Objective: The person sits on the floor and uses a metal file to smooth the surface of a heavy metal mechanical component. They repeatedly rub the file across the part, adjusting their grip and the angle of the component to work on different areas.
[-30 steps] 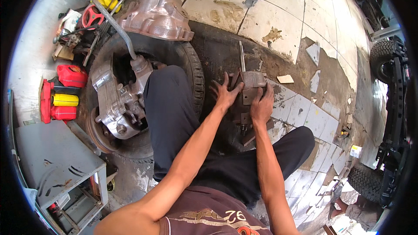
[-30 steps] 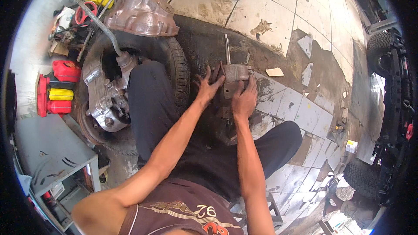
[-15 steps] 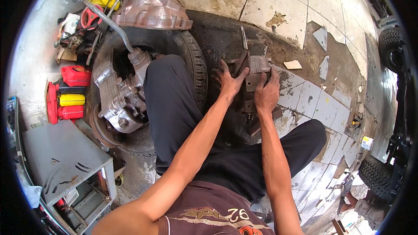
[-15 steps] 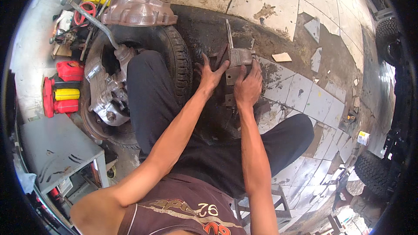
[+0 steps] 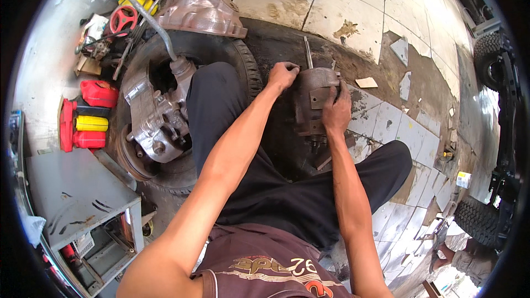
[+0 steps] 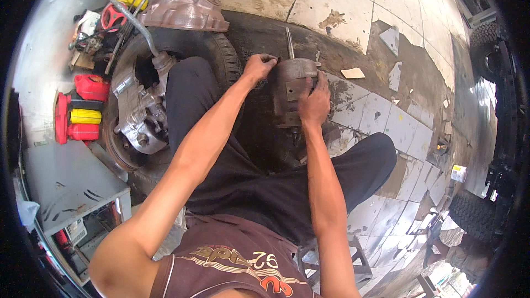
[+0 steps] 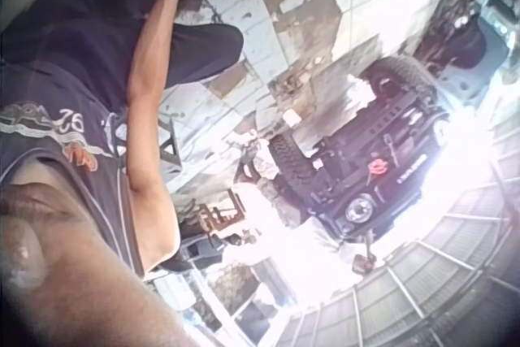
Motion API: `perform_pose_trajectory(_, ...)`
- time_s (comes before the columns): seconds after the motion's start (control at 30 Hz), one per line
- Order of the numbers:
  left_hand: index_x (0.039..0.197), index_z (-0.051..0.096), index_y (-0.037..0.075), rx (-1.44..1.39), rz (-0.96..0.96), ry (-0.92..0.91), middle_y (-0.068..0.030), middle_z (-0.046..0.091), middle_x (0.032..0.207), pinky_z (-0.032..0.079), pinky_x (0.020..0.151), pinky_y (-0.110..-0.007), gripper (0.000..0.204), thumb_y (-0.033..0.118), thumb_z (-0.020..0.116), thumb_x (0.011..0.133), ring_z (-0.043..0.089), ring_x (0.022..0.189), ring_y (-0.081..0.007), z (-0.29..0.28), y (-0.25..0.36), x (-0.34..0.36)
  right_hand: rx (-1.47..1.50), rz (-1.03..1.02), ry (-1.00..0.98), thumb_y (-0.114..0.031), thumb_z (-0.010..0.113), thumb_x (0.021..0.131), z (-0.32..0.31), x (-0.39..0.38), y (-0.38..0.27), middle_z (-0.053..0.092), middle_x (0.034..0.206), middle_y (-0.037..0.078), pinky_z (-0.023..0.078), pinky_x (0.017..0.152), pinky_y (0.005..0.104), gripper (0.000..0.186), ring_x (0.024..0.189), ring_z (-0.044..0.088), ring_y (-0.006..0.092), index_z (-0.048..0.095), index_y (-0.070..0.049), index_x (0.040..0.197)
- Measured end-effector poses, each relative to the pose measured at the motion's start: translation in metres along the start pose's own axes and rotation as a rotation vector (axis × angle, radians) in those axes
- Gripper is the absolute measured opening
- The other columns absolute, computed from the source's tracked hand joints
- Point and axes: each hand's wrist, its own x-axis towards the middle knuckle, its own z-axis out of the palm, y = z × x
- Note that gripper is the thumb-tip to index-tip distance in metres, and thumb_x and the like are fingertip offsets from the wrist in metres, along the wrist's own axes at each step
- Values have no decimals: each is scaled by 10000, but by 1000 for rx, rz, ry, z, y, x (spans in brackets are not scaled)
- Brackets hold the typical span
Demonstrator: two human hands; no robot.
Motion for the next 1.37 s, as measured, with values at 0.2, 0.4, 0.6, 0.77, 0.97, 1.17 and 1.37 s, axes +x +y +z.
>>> perform_pose_trajectory(0.2,1266,691,123,275,179,48,-181,699,1169,506,984,-445,380,246,646,909,653,1112,-371,7,-4,-15,-6,-15,-11,-419,451,1050,-1,-2,3,551,1418,183,446,1036,481,528,1254,543,407,491,-41,1415)
perform_pose_trajectory(0.4,1137,688,52,272,99,117,-193,663,1145,497,936,-511,268,215,609,940,625,1086,-413,2,8,-20,-26,-64,25,-390,472,1044,0,-2,9,562,1401,189,451,1028,482,511,1249,545,410,497,-33,1408)
perform_pose_trajectory(0.6,1073,642,-4,301,180,204,-231,680,1045,488,916,-529,279,231,567,943,620,1063,-431,-4,31,-56,-41,-63,21,-381,487,1039,1,-2,6,569,1393,190,456,1024,473,508,1250,548,406,492,-37,1412)
perform_pose_trajectory(0.77,1095,640,-16,221,243,185,-266,666,1099,474,955,-508,304,230,556,935,605,1084,-458,23,16,-102,-29,-48,33,-382,490,1037,1,-2,9,559,1407,184,457,1027,475,502,1250,549,405,491,-53,1416)
perform_pose_trajectory(0.97,983,666,-2,-177,147,264,-175,680,1113,484,905,-453,297,282,584,956,615,1031,-426,44,-4,-103,-21,-43,2,-382,490,1037,-1,-1,5,554,1411,183,454,1031,474,504,1261,541,403,489,-48,1414)
perform_pose_trajectory(1.17,1112,684,25,-470,-159,277,-129,723,1029,518,827,-348,223,181,634,960,673,956,-211,42,-13,-79,-27,-54,4,-384,493,1036,1,-1,6,553,1408,185,455,1028,477,507,1262,540,405,486,-48,1416)
perform_pose_trajectory(1.37,1185,659,31,-353,-1,336,-130,726,1063,506,888,-352,326,209,705,916,674,988,-214,60,-24,-78,-37,-46,-20,-407,488,1038,0,-1,6,531,1436,193,443,1051,476,533,1289,529,392,463,-61,1443)
